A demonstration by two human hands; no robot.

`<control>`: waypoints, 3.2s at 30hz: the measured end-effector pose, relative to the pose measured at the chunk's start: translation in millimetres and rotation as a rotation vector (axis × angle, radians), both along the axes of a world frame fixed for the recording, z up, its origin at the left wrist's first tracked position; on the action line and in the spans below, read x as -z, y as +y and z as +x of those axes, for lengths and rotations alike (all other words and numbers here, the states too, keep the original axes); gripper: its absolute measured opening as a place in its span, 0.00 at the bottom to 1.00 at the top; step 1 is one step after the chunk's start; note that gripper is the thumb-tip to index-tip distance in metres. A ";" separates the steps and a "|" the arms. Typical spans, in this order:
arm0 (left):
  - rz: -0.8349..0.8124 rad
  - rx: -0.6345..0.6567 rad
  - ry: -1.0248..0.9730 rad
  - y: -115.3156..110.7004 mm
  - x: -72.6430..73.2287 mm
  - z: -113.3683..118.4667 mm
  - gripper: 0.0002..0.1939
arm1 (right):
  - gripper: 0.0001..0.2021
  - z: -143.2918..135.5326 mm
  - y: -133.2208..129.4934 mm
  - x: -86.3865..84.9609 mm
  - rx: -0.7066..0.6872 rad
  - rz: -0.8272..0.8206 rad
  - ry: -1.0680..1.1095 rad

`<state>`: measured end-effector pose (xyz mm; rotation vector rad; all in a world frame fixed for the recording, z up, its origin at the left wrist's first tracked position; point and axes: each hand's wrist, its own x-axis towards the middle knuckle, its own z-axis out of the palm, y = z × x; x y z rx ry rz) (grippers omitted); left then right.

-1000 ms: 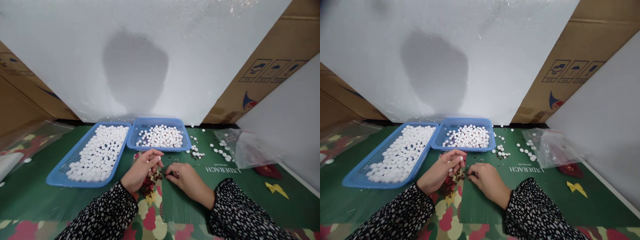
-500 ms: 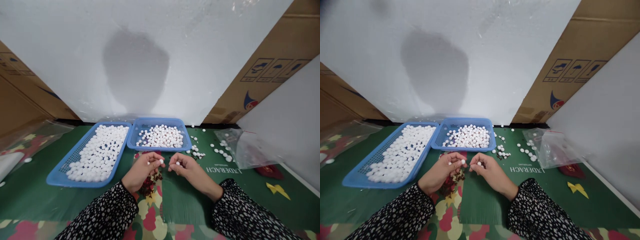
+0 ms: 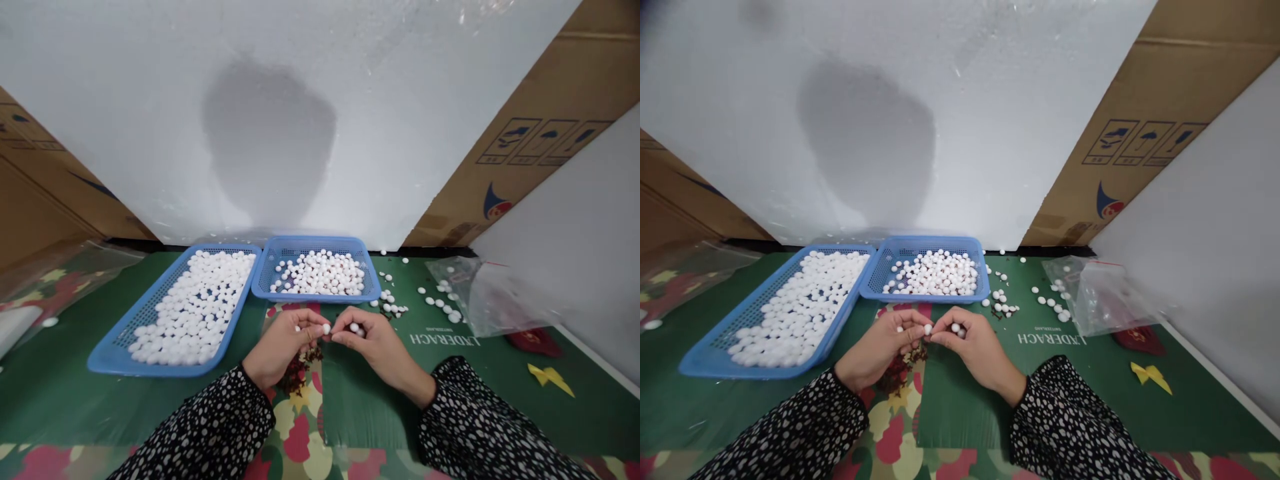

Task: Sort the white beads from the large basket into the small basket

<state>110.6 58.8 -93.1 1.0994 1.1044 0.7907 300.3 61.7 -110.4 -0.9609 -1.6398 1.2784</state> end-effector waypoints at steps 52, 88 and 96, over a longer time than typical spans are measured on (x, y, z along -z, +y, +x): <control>0.035 0.026 -0.068 -1.5 -12.1 -8.2 0.12 | 0.07 -2.6 6.1 19.2 -0.095 0.399 -0.433; 0.071 -0.093 -0.129 -4.4 4.2 3.8 0.18 | 0.05 -11.0 -8.4 5.9 0.063 0.112 -0.070; 0.121 -0.073 -0.069 -6.1 3.1 4.1 0.17 | 0.05 -12.7 -9.8 7.6 0.049 0.120 -0.096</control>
